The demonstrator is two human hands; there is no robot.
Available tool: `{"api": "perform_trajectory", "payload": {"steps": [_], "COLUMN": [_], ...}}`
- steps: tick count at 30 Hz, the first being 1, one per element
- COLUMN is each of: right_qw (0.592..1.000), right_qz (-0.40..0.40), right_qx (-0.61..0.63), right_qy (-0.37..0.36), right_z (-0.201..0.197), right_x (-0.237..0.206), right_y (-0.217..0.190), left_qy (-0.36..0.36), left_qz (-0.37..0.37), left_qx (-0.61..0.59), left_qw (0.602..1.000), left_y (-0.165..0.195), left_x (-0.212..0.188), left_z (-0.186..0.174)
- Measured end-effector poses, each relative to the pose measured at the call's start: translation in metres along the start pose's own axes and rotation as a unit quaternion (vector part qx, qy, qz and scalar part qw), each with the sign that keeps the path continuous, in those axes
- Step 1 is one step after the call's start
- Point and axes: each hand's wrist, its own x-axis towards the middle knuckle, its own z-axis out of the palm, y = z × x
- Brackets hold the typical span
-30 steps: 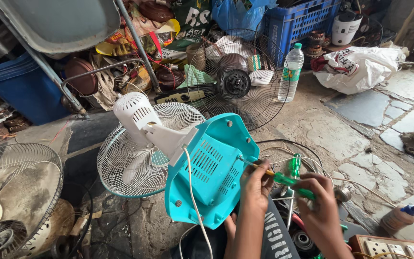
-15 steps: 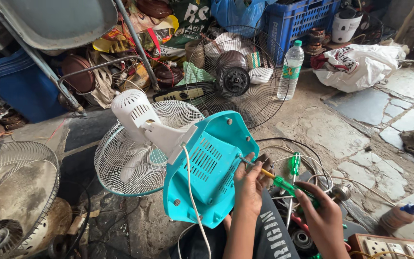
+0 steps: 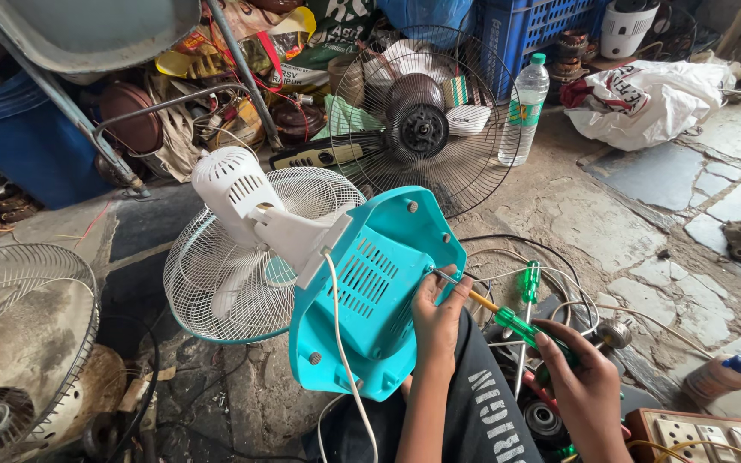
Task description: The person sits on the floor of a cluttered fan repair shop with a pedestal fan across their lap. They use a screwdriver to unscrew the teal rear housing cover, remove the cover, and then work on the exposed wiring and switch assembly inside the fan's motor housing.
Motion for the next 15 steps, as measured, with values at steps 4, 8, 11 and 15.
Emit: {"api": "perform_trajectory", "payload": {"steps": [4,8,11,15], "right_qw": [0.999,0.997,0.987,0.872], "right_qz": [0.002,0.014,-0.047,-0.367], "right_qx": [-0.041,-0.08,-0.155,-0.323], "right_qy": [0.005,-0.005,-0.005,0.012], "right_z": [0.001,-0.001,0.0,0.004], "right_x": [0.0,0.002,0.003,0.004], "right_y": [-0.003,-0.004,-0.009,-0.02], "left_qy": [0.0,0.004,0.023,0.057], "left_qz": [0.011,0.017,0.03,-0.087], "left_qx": [0.02,0.013,0.004,-0.066], "left_qw": [1.0,1.0,0.999,0.992], "left_y": [-0.001,-0.008,-0.015,-0.02], "left_x": [0.002,0.006,0.005,-0.001], "left_z": [-0.002,-0.003,0.001,0.008]}}
